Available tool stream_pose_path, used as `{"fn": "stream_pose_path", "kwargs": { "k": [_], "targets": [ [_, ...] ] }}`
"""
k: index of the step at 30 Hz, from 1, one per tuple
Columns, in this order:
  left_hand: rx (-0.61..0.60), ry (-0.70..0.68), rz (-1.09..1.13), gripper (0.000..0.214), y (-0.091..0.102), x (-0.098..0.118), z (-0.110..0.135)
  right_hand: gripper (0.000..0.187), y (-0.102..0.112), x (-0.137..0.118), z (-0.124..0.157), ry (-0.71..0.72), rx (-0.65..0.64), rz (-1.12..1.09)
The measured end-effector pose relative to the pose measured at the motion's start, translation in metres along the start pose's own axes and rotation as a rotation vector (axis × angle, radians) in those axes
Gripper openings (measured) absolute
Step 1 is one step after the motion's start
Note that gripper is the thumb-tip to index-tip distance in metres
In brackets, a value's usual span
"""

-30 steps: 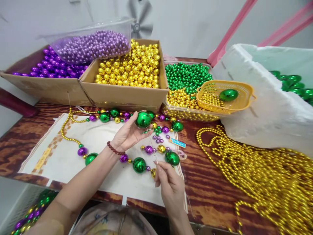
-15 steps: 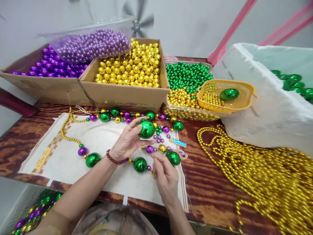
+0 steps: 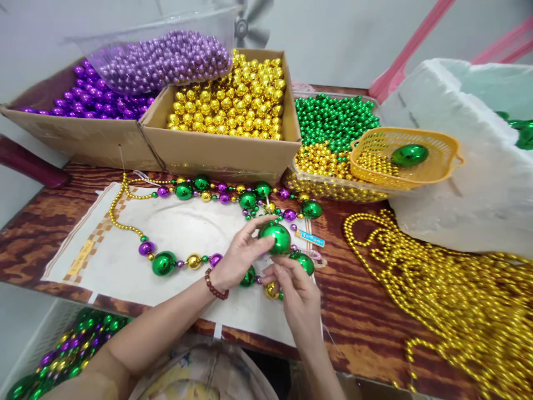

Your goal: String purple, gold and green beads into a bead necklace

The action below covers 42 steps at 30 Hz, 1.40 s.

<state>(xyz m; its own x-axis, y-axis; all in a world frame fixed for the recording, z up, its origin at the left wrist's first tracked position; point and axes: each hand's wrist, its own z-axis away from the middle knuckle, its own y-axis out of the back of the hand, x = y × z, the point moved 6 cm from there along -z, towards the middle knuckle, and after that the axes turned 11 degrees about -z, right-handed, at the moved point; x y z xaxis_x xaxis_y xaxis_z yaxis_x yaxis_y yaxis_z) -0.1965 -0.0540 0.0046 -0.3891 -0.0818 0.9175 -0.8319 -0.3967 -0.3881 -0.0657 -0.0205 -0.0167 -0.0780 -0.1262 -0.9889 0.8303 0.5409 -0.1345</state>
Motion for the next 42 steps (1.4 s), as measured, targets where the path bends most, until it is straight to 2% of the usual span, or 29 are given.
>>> {"fn": "stream_pose_path", "kwargs": {
  "k": [3,5,7,9,11,13,16,18,23,25,27,29,31,33,35,38,42],
  "targets": [
    [-0.085,0.060,-0.154,0.046,-0.009,-0.007,0.005,0.025,0.014,0.008,-0.003,-0.073,0.103,-0.099],
    [-0.095,0.066,-0.227,0.044,-0.002,-0.006,0.004,0.025,0.023,0.011,-0.006,-0.091,0.153,-0.166],
    [-0.065,0.047,-0.343,0.036,0.017,-0.002,-0.004,0.025,0.031,0.012,-0.010,-0.092,0.197,-0.231],
    [0.005,-0.011,-0.547,0.023,0.045,0.006,-0.018,0.024,0.038,0.014,-0.013,-0.087,0.241,-0.279],
    [0.083,-0.106,-0.838,0.016,0.070,0.014,-0.035,0.023,0.044,0.016,-0.016,-0.083,0.271,-0.307],
    [0.061,-0.160,-1.168,0.019,0.082,0.014,-0.052,0.022,0.045,0.018,-0.017,-0.083,0.268,-0.310],
    [-0.099,-0.146,-1.579,0.027,0.081,0.000,-0.070,0.023,0.042,0.022,-0.016,-0.090,0.229,-0.282],
    [-0.158,-0.133,-1.744,0.028,0.075,-0.008,-0.076,0.023,0.040,0.024,-0.013,-0.098,0.215,-0.258],
    [-0.135,-0.113,-1.848,0.023,0.068,-0.014,-0.080,0.024,0.037,0.028,-0.006,-0.132,0.209,-0.215],
    [-0.095,-0.115,-1.789,0.017,0.071,-0.012,-0.079,0.024,0.036,0.027,-0.006,-0.122,0.215,-0.211],
    [-0.023,-0.110,-1.597,0.008,0.077,-0.006,-0.076,0.024,0.035,0.024,-0.006,-0.105,0.214,-0.194],
    [0.063,-0.050,-1.208,0.006,0.084,0.001,-0.070,0.023,0.033,0.021,-0.006,-0.089,0.199,-0.165],
    [0.114,0.061,-0.698,0.014,0.089,0.006,-0.062,0.023,0.030,0.018,-0.005,-0.078,0.170,-0.134],
    [0.114,0.152,-0.253,0.020,0.085,0.010,-0.053,0.022,0.027,0.015,-0.004,-0.060,0.131,-0.104],
    [0.086,0.179,0.012,0.022,0.078,0.016,-0.044,0.022,0.023,0.012,-0.002,-0.030,0.088,-0.067],
    [0.056,0.171,0.173,0.021,0.072,0.023,-0.034,0.021,0.019,0.007,0.001,0.011,0.037,-0.007],
    [0.053,0.167,0.215,0.018,0.070,0.023,-0.030,0.022,0.016,0.004,0.002,0.043,0.000,0.073]
  ]
}}
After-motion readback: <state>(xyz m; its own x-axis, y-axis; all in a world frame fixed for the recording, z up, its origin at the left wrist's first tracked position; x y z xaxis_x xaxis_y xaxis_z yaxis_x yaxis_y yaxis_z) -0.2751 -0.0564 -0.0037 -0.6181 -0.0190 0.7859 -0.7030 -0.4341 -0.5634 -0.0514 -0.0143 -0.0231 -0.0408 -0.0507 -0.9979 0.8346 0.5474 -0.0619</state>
